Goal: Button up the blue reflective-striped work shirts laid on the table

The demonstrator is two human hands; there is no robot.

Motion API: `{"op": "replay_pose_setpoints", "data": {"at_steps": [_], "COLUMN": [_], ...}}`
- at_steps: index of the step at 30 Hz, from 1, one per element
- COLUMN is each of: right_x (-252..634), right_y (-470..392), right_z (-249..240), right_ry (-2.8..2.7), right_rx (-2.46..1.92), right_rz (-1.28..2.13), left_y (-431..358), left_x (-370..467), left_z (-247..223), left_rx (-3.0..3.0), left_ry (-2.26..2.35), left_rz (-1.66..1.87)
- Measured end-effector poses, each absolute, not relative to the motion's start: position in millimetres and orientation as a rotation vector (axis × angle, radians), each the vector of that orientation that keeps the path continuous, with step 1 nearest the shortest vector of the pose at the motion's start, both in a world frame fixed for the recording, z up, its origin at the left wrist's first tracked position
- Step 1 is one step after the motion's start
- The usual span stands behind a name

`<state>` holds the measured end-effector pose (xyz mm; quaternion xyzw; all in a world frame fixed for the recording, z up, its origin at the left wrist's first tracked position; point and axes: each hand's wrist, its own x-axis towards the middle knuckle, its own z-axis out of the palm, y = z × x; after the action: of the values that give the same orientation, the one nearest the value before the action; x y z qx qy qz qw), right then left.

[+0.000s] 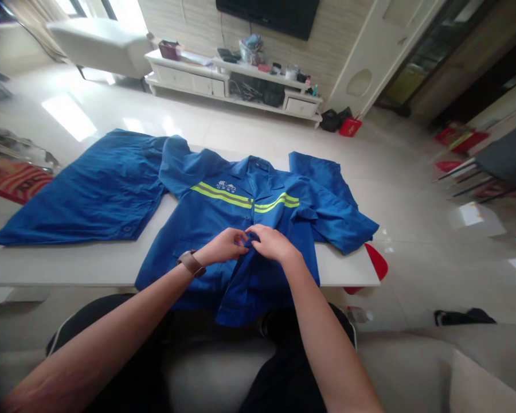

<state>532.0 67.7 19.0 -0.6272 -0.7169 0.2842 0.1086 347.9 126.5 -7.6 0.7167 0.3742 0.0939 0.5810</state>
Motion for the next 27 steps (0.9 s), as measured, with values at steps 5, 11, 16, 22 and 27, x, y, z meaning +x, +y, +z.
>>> {"op": "replay_pose_setpoints", "data": {"at_steps": [5,11,16,22,27], "right_x": [538.9,539.7,545.2,546.7,543.8], "right_y": [72.7,73.5,71.8,69.6,65.1], "right_z": [5.3,3.4,-7.4,-13.7,-14.9], "right_ry": [-2.139,-2.106,-2.134,-2.177,-2.148], "right_rx": [-1.869,-1.983,-1.962,-1.984,-2.019], "right_rz": [0.801,0.737,0.801,0.784,0.672], "left_y": [133.3,151.9,169.9,172.9,155.5], "left_x": [348.0,349.3,344.1,349.3,358.4], "left_z": [-18.3,-30.9,-34.2,-59.6,-71.6], "left_rx": [1.573,1.537,1.403,1.785,2.094], "left_ry": [0.891,0.846,0.869,1.051,1.08], "left_rz": [0.155,0.028,-0.128,-0.132,-0.133]}}
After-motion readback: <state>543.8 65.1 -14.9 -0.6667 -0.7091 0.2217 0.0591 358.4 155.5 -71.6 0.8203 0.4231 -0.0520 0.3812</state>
